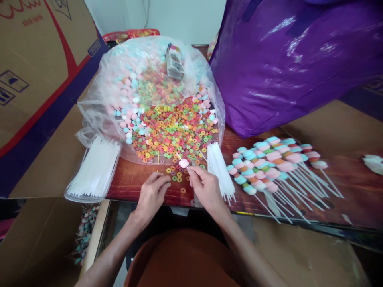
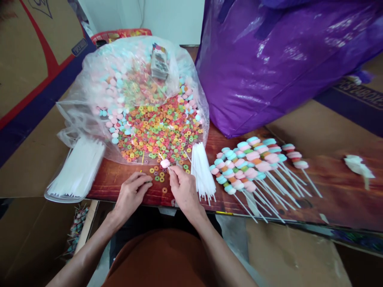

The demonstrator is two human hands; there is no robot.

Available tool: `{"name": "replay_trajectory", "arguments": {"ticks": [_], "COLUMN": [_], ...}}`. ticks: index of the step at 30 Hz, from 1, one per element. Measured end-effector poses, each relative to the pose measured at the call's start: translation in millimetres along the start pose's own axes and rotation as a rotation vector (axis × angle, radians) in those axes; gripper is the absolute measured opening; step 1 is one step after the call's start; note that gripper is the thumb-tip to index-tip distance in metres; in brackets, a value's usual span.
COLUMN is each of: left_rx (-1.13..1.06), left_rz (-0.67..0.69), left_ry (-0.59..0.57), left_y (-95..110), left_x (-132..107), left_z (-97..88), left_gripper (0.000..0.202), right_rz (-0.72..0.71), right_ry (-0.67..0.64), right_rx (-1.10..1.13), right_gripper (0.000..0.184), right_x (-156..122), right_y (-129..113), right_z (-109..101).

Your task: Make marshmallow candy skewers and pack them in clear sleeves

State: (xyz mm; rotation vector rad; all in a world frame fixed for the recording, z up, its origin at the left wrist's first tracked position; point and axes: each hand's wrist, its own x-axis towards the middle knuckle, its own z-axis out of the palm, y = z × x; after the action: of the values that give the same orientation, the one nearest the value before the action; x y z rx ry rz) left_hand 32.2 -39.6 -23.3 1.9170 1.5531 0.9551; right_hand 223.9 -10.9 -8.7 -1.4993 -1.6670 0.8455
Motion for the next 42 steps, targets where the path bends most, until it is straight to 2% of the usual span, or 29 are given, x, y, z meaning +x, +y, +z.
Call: {"name": "replay_trajectory", "arguments": {"ticks": [4,9,13,15,18,21,24,28,34,36,42], "left_rx": [-0.013,0.189,0.108,-0.061,-0.523,-1.014,-1.207,-1.197,-0.982,-1.006,-1.020], "left_rz": [0.011,0.055,0.037,-0.054,-0.325,-0.571,-0.641,-0.624,-0.608,-0.620,-0.616], "left_ry": [0.074,-0.064,-0.075,-0.021,0.054,0.049,0.020,-0.035,-0.255,-0.249,-0.120], "left_y": [-1.3,-4.6,-6.9,-8.7,-11.0,-10.2,-6.4,-5.7,-18.8,-20.6,-17.2], "left_x": [22.6,36.8,36.5,37.6,41.7,45.8,46.7,41.9,28.6,26.2,26.8], "left_z": [3.0,4.8,2.1,-0.7,-8.4,-18.3,-25.2,-28.0,-34.7,-36.4,-35.5], "left_gripper": [0.020,0.026,0.026,0.020,0.011,0.026,0.033,0.029,0.032,0.035,0.035], "right_rz": [-0.010,-0.032,-0.031,-0.036,-0.065,-0.102,-0.129,-0.178,-0.283,-0.287,-0.276], "right_ry": [-0.010,-0.055,-0.065,-0.062,-0.082,-0.100,-0.126,-0.133,-0.323,-0.332,-0.287], "right_rx": [-0.018,-0.028,-0.016,0.006,0.035,0.044,0.049,0.030,-0.054,-0.054,-0.065], "right_gripper": [0.028,0.030,0.030,0.029,0.027,0.028,0.029,0.031,0.030,0.030,0.030], "right_x": [-1.0,-7.3,-15.3,-18.7,-21.9,-22.7,-21.8,-18.5,-11.4,-10.4,-11.6], "right_y": [-2.0,-2.7,-4.1,-5.7,-9.7,-15.0,-19.2,-19.2,-14.1,-13.6,-14.3], "right_z": [5.2,2.2,0.9,2.2,5.1,8.9,13.4,15.0,1.3,-0.7,2.7]}}
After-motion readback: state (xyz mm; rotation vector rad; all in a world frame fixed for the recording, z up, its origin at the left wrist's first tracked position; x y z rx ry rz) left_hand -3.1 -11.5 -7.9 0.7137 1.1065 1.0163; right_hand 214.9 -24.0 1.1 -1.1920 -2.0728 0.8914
